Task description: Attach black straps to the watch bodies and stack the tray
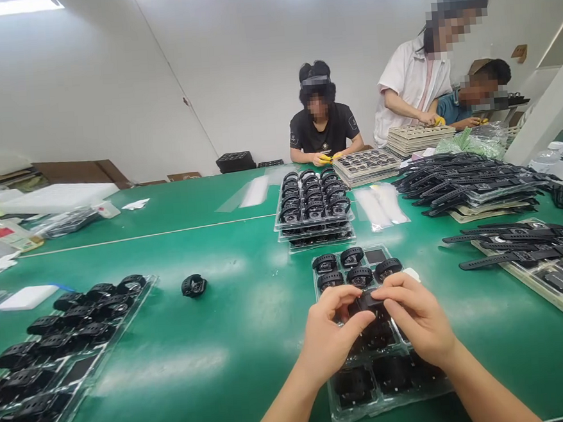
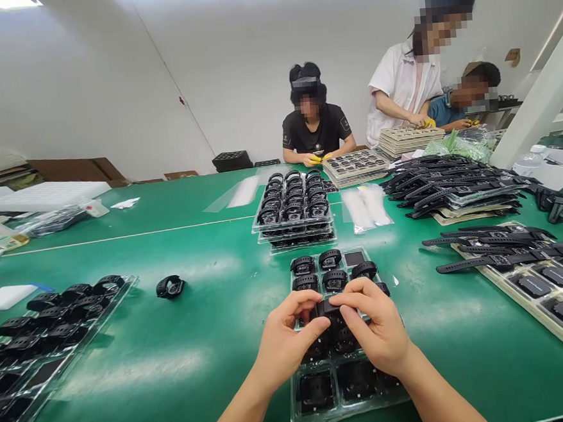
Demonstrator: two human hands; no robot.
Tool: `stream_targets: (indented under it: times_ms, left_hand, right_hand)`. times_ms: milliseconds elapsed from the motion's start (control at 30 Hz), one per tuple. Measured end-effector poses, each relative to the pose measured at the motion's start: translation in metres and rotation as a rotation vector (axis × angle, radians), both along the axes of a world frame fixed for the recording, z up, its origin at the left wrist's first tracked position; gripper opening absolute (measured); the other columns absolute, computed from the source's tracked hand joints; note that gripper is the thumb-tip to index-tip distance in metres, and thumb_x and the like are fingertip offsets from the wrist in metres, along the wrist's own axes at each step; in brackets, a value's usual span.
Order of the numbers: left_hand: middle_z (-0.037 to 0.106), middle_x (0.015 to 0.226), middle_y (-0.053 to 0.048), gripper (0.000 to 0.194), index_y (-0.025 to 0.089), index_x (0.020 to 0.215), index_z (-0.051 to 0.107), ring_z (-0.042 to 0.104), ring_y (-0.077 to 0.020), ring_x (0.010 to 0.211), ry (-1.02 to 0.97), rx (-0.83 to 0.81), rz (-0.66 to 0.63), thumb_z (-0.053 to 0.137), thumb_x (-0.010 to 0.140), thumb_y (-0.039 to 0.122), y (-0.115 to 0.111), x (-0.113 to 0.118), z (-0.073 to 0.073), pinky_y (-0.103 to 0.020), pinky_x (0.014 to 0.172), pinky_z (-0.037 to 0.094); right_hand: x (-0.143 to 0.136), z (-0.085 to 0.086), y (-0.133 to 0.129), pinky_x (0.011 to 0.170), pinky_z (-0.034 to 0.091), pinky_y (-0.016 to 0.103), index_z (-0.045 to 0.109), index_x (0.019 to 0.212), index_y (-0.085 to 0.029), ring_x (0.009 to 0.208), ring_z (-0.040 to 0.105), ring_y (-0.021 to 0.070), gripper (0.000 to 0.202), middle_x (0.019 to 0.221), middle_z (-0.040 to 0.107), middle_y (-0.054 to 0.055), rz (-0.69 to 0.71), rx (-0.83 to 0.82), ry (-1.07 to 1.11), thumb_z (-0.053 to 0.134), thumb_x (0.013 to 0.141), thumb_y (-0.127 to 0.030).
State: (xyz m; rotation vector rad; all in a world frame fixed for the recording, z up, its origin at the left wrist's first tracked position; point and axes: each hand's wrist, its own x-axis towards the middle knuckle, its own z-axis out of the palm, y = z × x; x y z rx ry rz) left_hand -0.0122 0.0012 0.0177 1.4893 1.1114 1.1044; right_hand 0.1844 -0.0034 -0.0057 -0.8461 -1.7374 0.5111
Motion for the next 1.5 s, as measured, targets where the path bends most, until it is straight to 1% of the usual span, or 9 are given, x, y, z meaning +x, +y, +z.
stream_targets:
  times_ms: [200,333,533,633,733,900,1067,1300,1500]
  left_hand:
    - [0.061,0.078,0.0,0.021,0.024,0.095,0.08,0.052,-0.0149,0.069,0.085,0.001,0.008,0.08,0.075,0.029,0.001,-0.003,0.004,-0.028,0.066,0.044]
    - [0.06,0.077,0.0,0.022,0.023,0.093,0.08,0.051,-0.0151,0.069,0.127,-0.034,-0.061,0.082,0.071,0.026,0.002,-0.003,0.006,-0.029,0.068,0.043]
    - [0.066,0.091,-0.002,0.036,0.022,0.106,0.072,0.057,-0.0177,0.081,-0.056,-0.08,-0.04,0.08,0.07,0.022,0.002,0.0,0.003,-0.029,0.074,0.046]
    - [0.067,0.094,-0.003,0.034,0.02,0.103,0.068,0.057,-0.0166,0.081,-0.121,-0.094,-0.053,0.078,0.071,0.021,0.001,0.003,0.003,-0.029,0.075,0.047]
    - [0.065,0.09,-0.003,0.022,0.018,0.091,0.067,0.053,-0.014,0.074,-0.132,-0.099,-0.05,0.077,0.072,0.022,-0.001,0.007,0.003,-0.027,0.072,0.046]
    - [0.067,0.087,-0.003,0.025,0.018,0.096,0.068,0.055,-0.0139,0.074,-0.246,-0.145,-0.023,0.077,0.074,0.024,-0.004,0.012,-0.001,-0.026,0.07,0.048]
    - [0.069,0.091,-0.003,0.026,0.02,0.097,0.074,0.06,-0.0157,0.076,-0.108,-0.08,-0.098,0.078,0.072,0.021,-0.006,0.013,-0.005,-0.028,0.073,0.052]
    - [0.069,0.085,-0.003,0.024,0.021,0.096,0.079,0.06,-0.016,0.073,-0.038,-0.023,-0.061,0.078,0.072,0.022,-0.003,0.011,-0.006,-0.028,0.071,0.052]
    - [0.072,0.087,-0.003,0.031,0.023,0.105,0.08,0.058,-0.0164,0.074,-0.019,-0.003,-0.093,0.076,0.075,0.022,-0.005,0.012,-0.002,-0.027,0.068,0.051]
  right_hand:
    - [0.001,0.0,0.004,0.073,0.054,0.029,0.074,0.11,-0.03,0.085,0.063,0.0186,0.025,0.095,0.062,0.003,0.012,-0.007,-0.063,0.056,0.099,-0.015]
    - [0.0,0.001,0.005,0.074,0.055,0.029,0.074,0.11,-0.031,0.086,0.064,0.0187,0.025,0.094,0.063,0.003,0.008,0.002,-0.051,0.056,0.099,-0.016]
    - [-0.002,-0.002,0.005,0.077,0.054,0.03,0.071,0.11,-0.03,0.089,0.065,0.0192,0.019,0.096,0.069,0.002,0.002,-0.021,0.016,0.058,0.1,-0.019]
    - [-0.007,-0.007,0.003,0.08,0.054,0.033,0.067,0.108,-0.029,0.092,0.064,0.0205,0.017,0.097,0.066,0.003,-0.059,0.005,0.083,0.054,0.103,-0.02]
    - [-0.014,-0.015,-0.001,0.072,0.054,0.033,0.063,0.108,-0.027,0.086,0.059,0.0203,0.016,0.095,0.06,0.004,-0.137,0.054,0.14,0.049,0.105,-0.02]
    - [-0.022,-0.022,-0.005,0.069,0.054,0.035,0.057,0.114,-0.027,0.085,0.059,0.0206,0.016,0.099,0.055,0.006,-0.233,0.109,0.292,0.042,0.107,-0.023]
    - [-0.023,-0.024,-0.004,0.071,0.054,0.033,0.057,0.117,-0.027,0.081,0.06,0.0182,0.018,0.099,0.057,0.004,-0.298,0.125,0.211,0.044,0.106,-0.02]
    - [-0.017,-0.017,-0.001,0.073,0.056,0.029,0.06,0.115,-0.027,0.085,0.065,0.0175,0.02,0.096,0.065,0.003,-0.205,0.097,0.09,0.051,0.102,-0.014]
    - [-0.017,-0.013,0.0,0.073,0.058,0.032,0.062,0.113,-0.027,0.085,0.068,0.0198,0.02,0.095,0.069,0.004,-0.15,0.097,0.083,0.052,0.101,-0.015]
